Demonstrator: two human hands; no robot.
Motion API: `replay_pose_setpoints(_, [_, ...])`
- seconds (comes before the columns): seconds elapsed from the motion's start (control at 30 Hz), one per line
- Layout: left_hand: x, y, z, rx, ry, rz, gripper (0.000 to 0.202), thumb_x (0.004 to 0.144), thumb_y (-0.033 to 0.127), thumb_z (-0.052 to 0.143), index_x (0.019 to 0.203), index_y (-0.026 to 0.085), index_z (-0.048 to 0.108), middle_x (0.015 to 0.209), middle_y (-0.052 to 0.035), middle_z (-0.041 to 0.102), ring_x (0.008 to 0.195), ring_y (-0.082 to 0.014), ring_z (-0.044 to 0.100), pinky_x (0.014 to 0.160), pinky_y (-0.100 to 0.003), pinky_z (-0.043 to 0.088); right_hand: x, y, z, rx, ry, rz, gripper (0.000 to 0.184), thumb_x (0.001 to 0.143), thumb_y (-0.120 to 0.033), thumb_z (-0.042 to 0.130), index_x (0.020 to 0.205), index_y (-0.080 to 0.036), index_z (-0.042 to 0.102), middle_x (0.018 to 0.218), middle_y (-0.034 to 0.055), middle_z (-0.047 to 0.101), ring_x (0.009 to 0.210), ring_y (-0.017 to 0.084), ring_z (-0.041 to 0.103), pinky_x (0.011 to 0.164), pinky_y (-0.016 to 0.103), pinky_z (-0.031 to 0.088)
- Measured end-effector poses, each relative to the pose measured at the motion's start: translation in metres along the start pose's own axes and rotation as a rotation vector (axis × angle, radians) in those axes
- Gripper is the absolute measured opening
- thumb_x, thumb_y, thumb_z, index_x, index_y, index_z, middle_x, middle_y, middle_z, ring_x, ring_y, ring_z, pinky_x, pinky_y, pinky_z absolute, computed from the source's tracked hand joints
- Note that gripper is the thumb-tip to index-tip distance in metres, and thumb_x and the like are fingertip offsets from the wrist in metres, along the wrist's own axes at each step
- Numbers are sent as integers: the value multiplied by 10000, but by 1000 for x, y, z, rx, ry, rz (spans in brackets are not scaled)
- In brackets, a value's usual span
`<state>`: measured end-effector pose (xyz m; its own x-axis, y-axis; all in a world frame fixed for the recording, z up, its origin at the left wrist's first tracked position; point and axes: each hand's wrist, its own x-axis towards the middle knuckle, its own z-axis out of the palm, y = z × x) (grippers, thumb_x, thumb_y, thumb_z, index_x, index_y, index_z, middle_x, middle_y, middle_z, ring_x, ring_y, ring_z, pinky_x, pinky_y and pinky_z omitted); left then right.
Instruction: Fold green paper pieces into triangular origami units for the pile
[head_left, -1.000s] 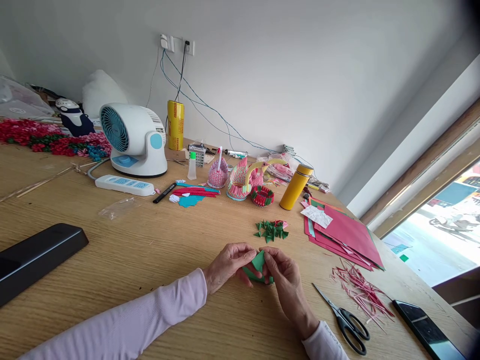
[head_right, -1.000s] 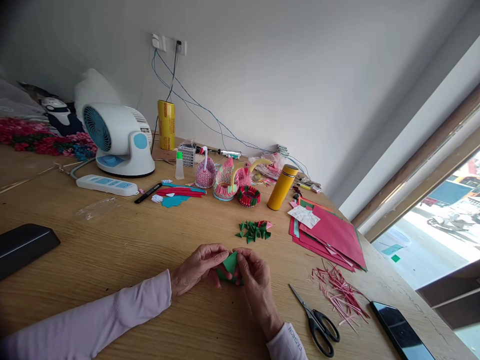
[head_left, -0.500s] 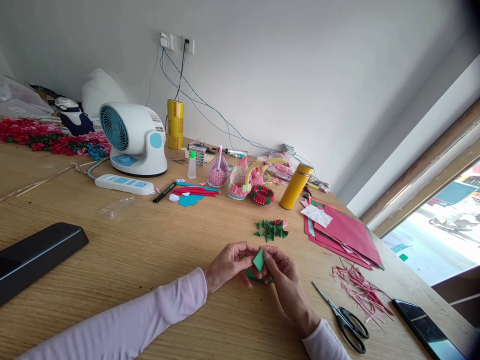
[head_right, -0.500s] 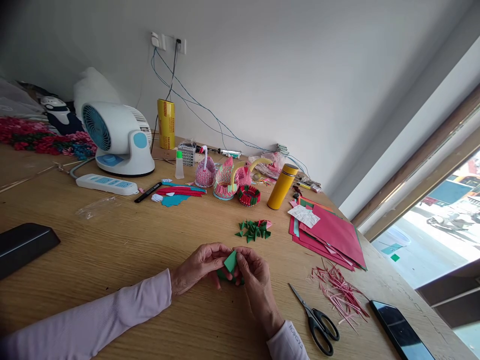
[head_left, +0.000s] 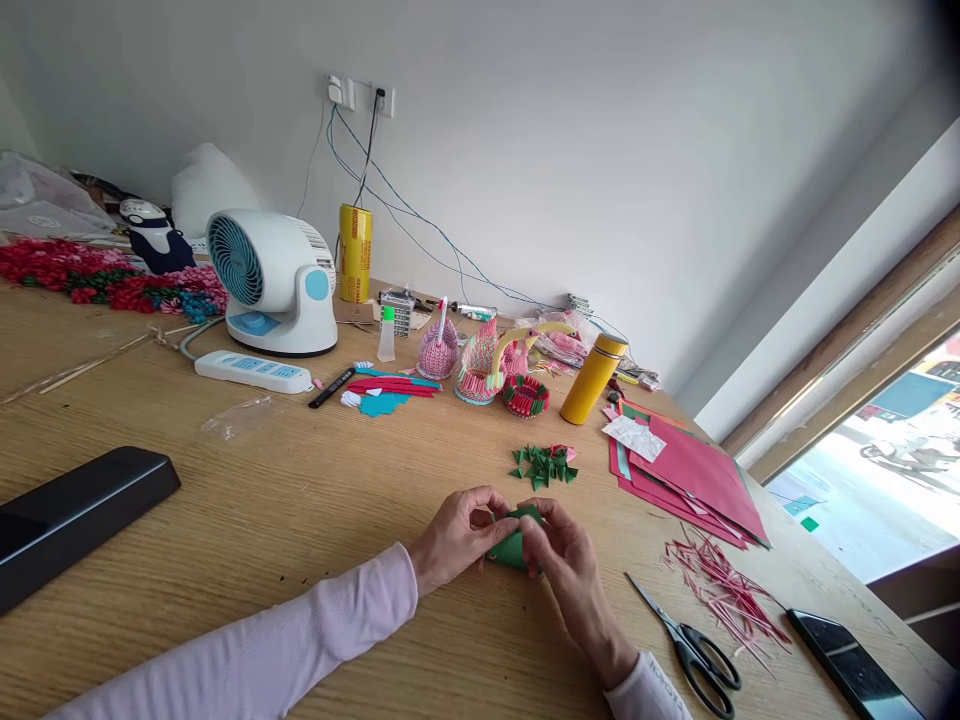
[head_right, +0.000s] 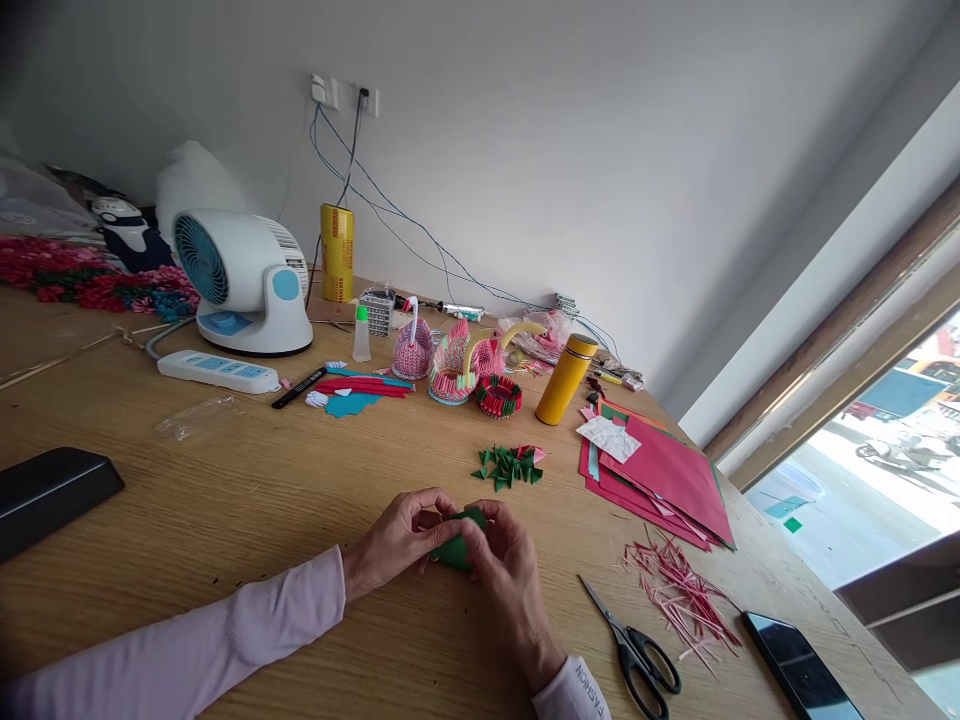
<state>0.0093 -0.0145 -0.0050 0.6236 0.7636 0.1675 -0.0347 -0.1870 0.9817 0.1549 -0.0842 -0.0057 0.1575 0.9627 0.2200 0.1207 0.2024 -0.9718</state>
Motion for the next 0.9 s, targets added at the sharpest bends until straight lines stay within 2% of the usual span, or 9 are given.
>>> replay_pose_setpoints(0.07, [0, 2, 0, 65, 37, 47, 285, 744, 406, 629, 797, 130, 581, 689, -1, 555, 535, -85, 494, 434, -171, 396, 0, 1, -1, -55, 15, -44, 225, 808, -375, 629, 879, -162, 616, 634, -11, 536, 492, 75, 416, 427, 185, 342])
replay_pose_setpoints(0.13, [0, 2, 0, 94, 101, 77, 275, 719, 380, 660, 814, 134, 581, 752, -14, 579, 606, -94, 527, 509, -177, 421, 0, 2, -1, -69, 60, -70, 200, 809, -356, 627, 872, -166, 626, 633, -7, 542, 504, 84, 438, 434, 189, 353])
replay_pose_setpoints(0.2, [2, 1, -1, 69, 167, 38, 323, 704, 405, 669, 854, 146, 548, 779, -6, 585, 553, -78, 526, 478, -175, 400, 1, 3, -2, -68, 123, -93, 172, 809, -334, 626, 888, -180, 620, 670, 3, 562, 555, 107, 494, 459, 198, 391])
replay_pose_setpoints(0.27, [3, -1, -2, 21, 191, -52, 354, 721, 471, 629, 815, 151, 510, 698, 18, 572, 416, -52, 468, 390, -172, 330, 1, 3, -2, -99, 171, -151, 132, 802, -299, 633, 881, -195, 619, 754, 21, 593, 654, 138, 552, 514, 215, 436])
replay_pose_setpoints(0.33, [4, -1, -3, -38, 138, -131, 394, 776, 535, 523, 728, 145, 497, 594, 24, 552, 328, -42, 410, 337, -174, 263, 1, 3, -3, -180, 178, -241, 73, 800, -249, 628, 855, -201, 627, 842, 40, 615, 775, 166, 581, 583, 233, 464])
replay_pose_setpoints(0.4, [4, 2, -3, -111, 46, -161, 437, 821, 542, 434, 702, 130, 523, 556, 2, 563, 321, -51, 421, 319, -172, 242, 1, 2, -3, -271, 142, -317, 47, 806, -195, 603, 840, -204, 634, 897, 51, 626, 860, 181, 588, 636, 243, 476])
replay_pose_setpoints(0.57, [0, 12, -4, -282, -128, -133, 308, 819, 400, 501, 902, 116, 586, 547, -4, 584, 424, -94, 512, 331, -157, 319, 1, 1, -6, -442, 62, -428, 137, 808, -124, 551, 870, -210, 637, 968, 58, 621, 874, 176, 601, 731, 270, 486])
replay_pose_setpoints(0.77, [3, 6, -3, -261, -32, -155, 372, 787, 466, 568, 741, 97, 592, 480, -11, 571, 392, -90, 515, 321, -148, 327, 0, -1, -6, -574, 6, -489, 211, 807, -64, 513, 895, -207, 640, 1006, 67, 608, 926, 175, 594, 791, 266, 476])
replay_pose_setpoints(0.9, [3, 7, -2, -283, 32, -172, 369, 752, 460, 618, 721, 93, 594, 507, -8, 587, 432, -111, 575, 331, -149, 362, 0, -3, -6, -619, 16, -514, 180, 846, -122, 523, 931, -208, 657, 979, 72, 618, 904, 178, 597, 782, 271, 476])
